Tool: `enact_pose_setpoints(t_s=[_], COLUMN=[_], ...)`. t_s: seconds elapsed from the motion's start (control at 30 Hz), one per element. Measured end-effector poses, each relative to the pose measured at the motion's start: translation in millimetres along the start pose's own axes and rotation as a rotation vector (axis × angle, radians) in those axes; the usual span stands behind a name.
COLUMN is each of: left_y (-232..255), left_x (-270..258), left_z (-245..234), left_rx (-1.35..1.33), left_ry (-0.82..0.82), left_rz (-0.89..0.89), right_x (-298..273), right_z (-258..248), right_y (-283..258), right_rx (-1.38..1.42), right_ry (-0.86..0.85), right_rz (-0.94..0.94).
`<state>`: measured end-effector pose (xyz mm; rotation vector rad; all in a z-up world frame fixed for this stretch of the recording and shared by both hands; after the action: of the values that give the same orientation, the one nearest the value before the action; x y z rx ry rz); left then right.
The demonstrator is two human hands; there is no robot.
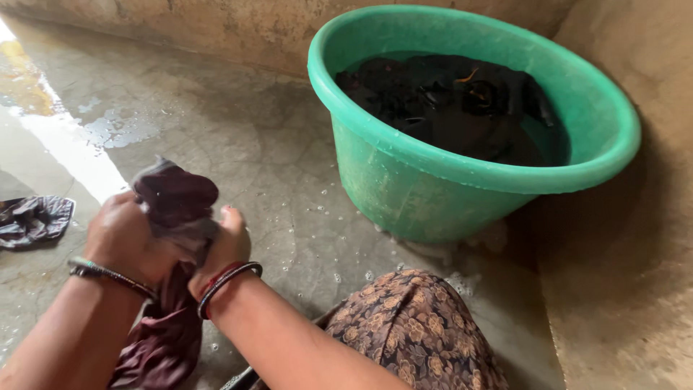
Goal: The person washes clothes by hand, scrubbing them with soap on the floor and rinsing them in a bucket of water.
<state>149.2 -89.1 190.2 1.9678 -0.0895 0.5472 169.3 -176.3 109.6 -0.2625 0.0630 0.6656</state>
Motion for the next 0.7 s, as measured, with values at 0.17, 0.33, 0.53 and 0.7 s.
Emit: enact_pose_setpoints(t_s=[0.17,0.33,0.53,0.7], left_y=[-7.2,-72.2,-84.0,-24.5], left_x=[8.3,-0.5,34.4,20.0], left_z=[12.4,33.2,20.6,21.4], left_rx=[0.133,-0.116,-1.460,-0.517], left_ry=[0.175,0.148,-0.079,-0.030], left_rz=[-0.285,-0.210,-0.087,-0.332], right_x=[16.2,26.2,24.8,18.0], right_z=[13.6,-11.8,-16.8,13.8], right_y=[-18.2,-35.7,4.8,-12.0], right_rx=[-0.195,-0.225,0.219,-0.256], right_ry=[0.287,0.300,0.041,0.307], right_rz=[-0.152,-0.360,-0.017,-0.171])
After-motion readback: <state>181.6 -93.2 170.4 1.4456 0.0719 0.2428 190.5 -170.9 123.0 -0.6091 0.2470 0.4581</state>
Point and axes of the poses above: each hand's wrist, its own x-axis towards the middle knuckle, its own z-axis out of the palm, y = z × x, the point moved 7 cm from there along x, towards the middle knuckle, and after that the axes turned 9 degrees about -y, right-handed, at the moved point
